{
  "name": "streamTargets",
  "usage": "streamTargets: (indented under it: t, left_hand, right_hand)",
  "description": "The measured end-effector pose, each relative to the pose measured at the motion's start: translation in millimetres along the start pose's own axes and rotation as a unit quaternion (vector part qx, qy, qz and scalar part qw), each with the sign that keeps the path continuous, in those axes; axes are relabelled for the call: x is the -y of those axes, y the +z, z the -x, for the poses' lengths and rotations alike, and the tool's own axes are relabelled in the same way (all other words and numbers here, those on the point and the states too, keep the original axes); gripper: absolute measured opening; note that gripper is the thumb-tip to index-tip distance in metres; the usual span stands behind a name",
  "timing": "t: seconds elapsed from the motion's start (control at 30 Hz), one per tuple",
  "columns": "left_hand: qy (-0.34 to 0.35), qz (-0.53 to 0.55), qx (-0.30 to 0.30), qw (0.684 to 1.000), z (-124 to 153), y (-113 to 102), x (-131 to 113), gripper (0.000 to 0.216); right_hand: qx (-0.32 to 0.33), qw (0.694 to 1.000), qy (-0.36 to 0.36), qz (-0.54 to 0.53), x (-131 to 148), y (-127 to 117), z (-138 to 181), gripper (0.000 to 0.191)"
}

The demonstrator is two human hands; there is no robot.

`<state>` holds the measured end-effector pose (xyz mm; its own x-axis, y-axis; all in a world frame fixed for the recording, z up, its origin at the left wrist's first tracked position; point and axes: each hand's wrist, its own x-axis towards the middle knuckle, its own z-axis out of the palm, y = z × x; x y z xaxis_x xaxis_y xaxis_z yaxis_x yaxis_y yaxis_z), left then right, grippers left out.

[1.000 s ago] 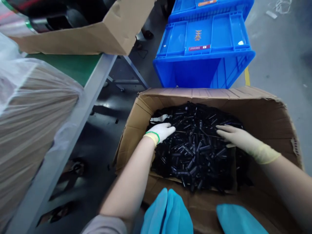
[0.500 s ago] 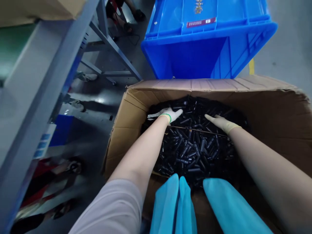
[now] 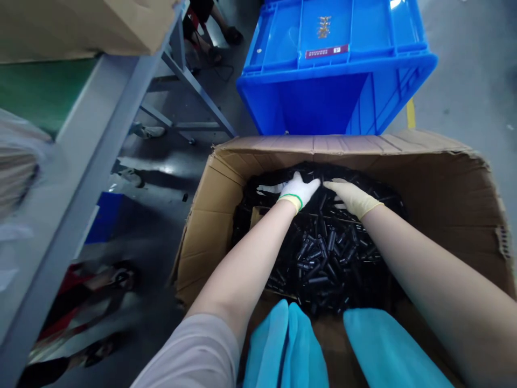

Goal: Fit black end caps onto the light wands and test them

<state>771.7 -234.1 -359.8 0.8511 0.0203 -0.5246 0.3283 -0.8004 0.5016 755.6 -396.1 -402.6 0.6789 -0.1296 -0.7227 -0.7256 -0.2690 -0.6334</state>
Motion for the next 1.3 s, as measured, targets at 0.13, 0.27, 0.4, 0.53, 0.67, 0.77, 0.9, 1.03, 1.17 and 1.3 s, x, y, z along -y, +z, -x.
streamTargets:
  t: [0.13, 0.27, 0.4, 0.53, 0.67, 0.77, 0.9, 1.03, 1.17, 1.3]
  left_hand:
    - [0.128, -0.123, -0.031, 0.984, 35, -16, 16, 0.031]
    - [0.217, -0.200, -0.042, 0.954, 67, 1, 31, 0.026]
    - [0.229, -0.241, -0.094, 0.938, 77, 28, 35, 0.034]
    - [0.207, -0.254, -0.126, 0.936, 73, 44, 39, 0.028]
    - [0.207, -0.263, -0.135, 0.933, 73, 44, 43, 0.027]
    - [0.231, -0.273, -0.128, 0.925, 78, 46, 41, 0.032]
    - [0.225, -0.263, -0.130, 0.929, 82, 49, 41, 0.020]
    - [0.241, -0.277, -0.131, 0.921, 85, 43, 45, 0.022]
    - [0.259, -0.297, -0.108, 0.913, 89, 42, 46, 0.033]
    - [0.236, -0.282, -0.101, 0.924, 88, 47, 44, 0.020]
  right_hand:
    - [-0.040, 0.997, 0.046, 0.055, -14, -30, -2, 0.039]
    - [-0.084, 0.991, 0.046, 0.088, -45, -59, -9, 0.035]
    - [-0.107, 0.989, 0.035, 0.092, -71, -74, -13, 0.033]
    - [-0.111, 0.990, 0.023, 0.081, -86, -80, -17, 0.030]
    - [-0.115, 0.991, 0.013, 0.067, -96, -84, -20, 0.030]
    - [-0.115, 0.992, 0.009, 0.057, -100, -83, -20, 0.031]
    - [-0.110, 0.993, 0.009, 0.044, -104, -82, -18, 0.028]
    - [-0.111, 0.993, 0.011, 0.032, -108, -83, -15, 0.029]
    - [-0.116, 0.993, 0.013, 0.025, -109, -82, -12, 0.026]
    - [-0.119, 0.992, 0.003, 0.027, -109, -83, -9, 0.028]
